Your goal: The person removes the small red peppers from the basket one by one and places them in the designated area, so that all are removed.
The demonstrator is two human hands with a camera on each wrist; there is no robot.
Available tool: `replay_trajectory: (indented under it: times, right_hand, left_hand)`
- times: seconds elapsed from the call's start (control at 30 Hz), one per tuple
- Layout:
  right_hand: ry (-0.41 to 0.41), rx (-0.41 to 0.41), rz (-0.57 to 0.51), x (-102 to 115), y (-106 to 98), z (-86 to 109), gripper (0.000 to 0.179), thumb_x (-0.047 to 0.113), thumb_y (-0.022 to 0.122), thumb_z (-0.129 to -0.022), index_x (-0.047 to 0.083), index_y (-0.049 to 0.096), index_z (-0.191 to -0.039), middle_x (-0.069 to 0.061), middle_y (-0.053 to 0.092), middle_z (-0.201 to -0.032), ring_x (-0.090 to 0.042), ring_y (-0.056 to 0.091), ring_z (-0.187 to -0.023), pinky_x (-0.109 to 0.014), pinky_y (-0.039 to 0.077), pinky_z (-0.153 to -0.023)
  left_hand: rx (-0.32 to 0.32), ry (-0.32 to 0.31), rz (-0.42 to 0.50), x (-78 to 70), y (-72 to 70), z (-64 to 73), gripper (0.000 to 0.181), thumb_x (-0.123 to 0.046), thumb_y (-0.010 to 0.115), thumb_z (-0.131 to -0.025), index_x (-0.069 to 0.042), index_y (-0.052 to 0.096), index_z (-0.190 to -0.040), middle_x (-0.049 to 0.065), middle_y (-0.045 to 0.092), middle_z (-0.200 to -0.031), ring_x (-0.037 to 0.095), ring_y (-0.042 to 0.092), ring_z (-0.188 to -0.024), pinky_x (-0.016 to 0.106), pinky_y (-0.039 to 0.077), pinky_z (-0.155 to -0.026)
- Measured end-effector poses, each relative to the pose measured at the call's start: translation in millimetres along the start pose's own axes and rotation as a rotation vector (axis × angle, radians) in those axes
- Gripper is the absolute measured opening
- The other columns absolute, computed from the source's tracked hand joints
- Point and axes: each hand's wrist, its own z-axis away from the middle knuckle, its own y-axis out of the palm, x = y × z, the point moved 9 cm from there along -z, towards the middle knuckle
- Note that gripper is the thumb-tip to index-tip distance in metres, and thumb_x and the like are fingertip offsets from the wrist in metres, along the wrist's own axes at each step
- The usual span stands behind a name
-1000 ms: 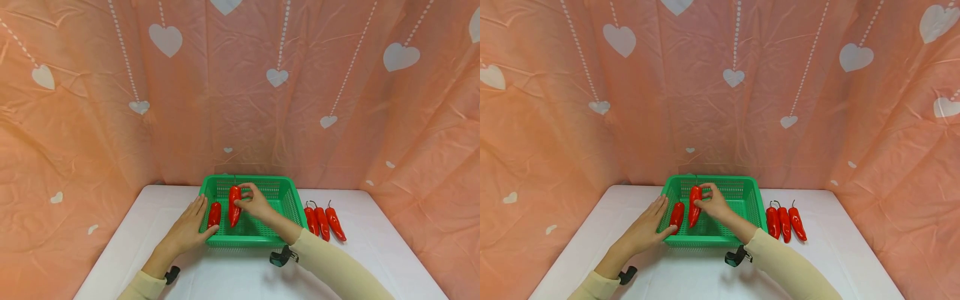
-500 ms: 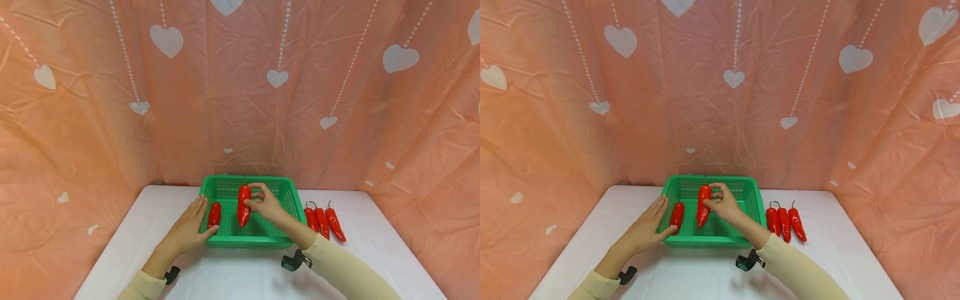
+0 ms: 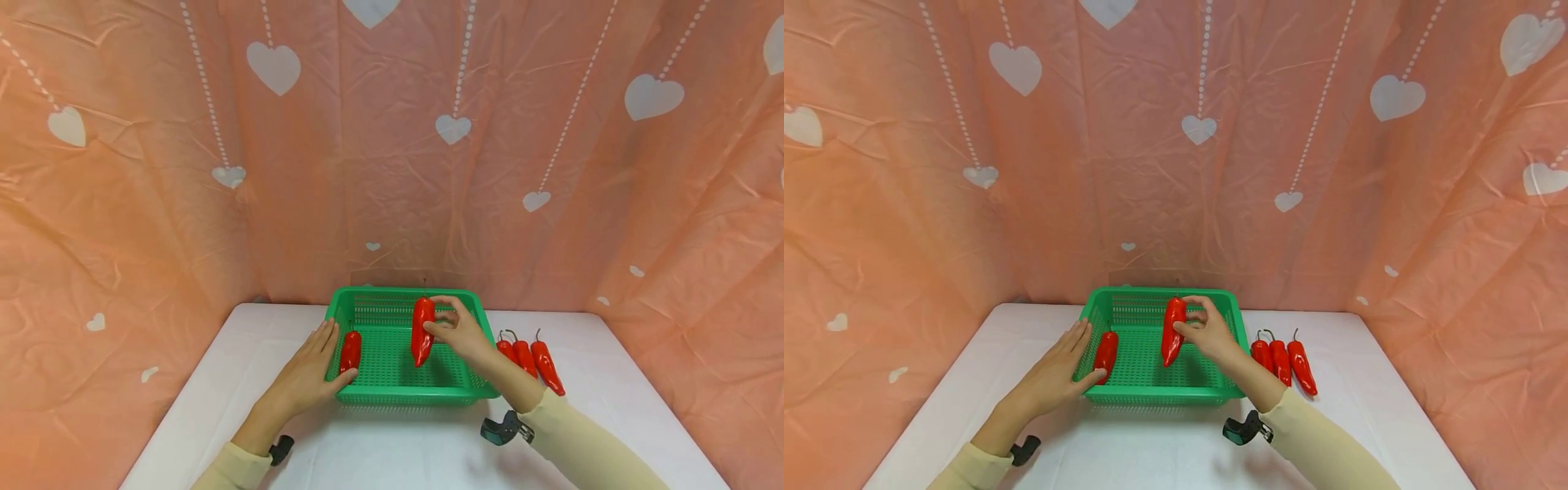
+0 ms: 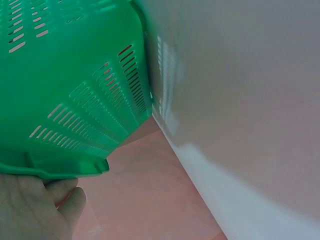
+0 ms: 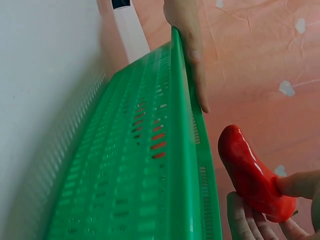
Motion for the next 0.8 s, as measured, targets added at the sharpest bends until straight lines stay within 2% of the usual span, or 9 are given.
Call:
replay_trajectory:
  times: [0.23, 0.57, 0.8]
  right_hand:
    - [-0.002, -0.019, 0.002, -1, -23, 9.2, 0.061, 0.008, 0.071, -0.104, 0.003, 0.039, -0.156, -0.025, 0.065, -0.13, -0.023, 0.072, -0.107, -0.041, 0.065, -0.093]
    - [0.019, -0.068, 0.049, 1, -53, 24.6, 0.065, 0.017, 0.073, -0.104, 0.006, 0.038, -0.158, -0.029, 0.06, -0.14, -0.025, 0.073, -0.108, -0.037, 0.064, -0.096]
    - [0.005, -0.092, 0.08, 0, -73, 31.1, 0.068, 0.021, 0.073, -0.104, 0.006, 0.037, -0.16, -0.028, 0.056, -0.144, -0.025, 0.067, -0.117, -0.034, 0.063, -0.096]
  left_hand:
    - [-0.012, 0.009, -0.007, -0.1, -0.2, 0.4, 0.098, -0.06, 0.059, -0.105, 0.008, 0.025, -0.166, 0.024, 0.019, -0.176, 0.041, 0.015, -0.165, 0.054, 0.02, -0.132]
    - [-0.031, 0.026, -0.009, -2.0, -2.6, 0.6, 0.097, -0.06, 0.059, -0.105, 0.011, 0.027, -0.164, 0.026, 0.021, -0.175, 0.042, 0.018, -0.164, 0.054, 0.02, -0.133]
    - [-0.027, 0.022, -0.005, -1.8, -1.8, 0.5, 0.096, -0.058, 0.06, -0.105, 0.01, 0.027, -0.164, 0.026, 0.021, -0.175, 0.042, 0.017, -0.164, 0.053, 0.02, -0.133]
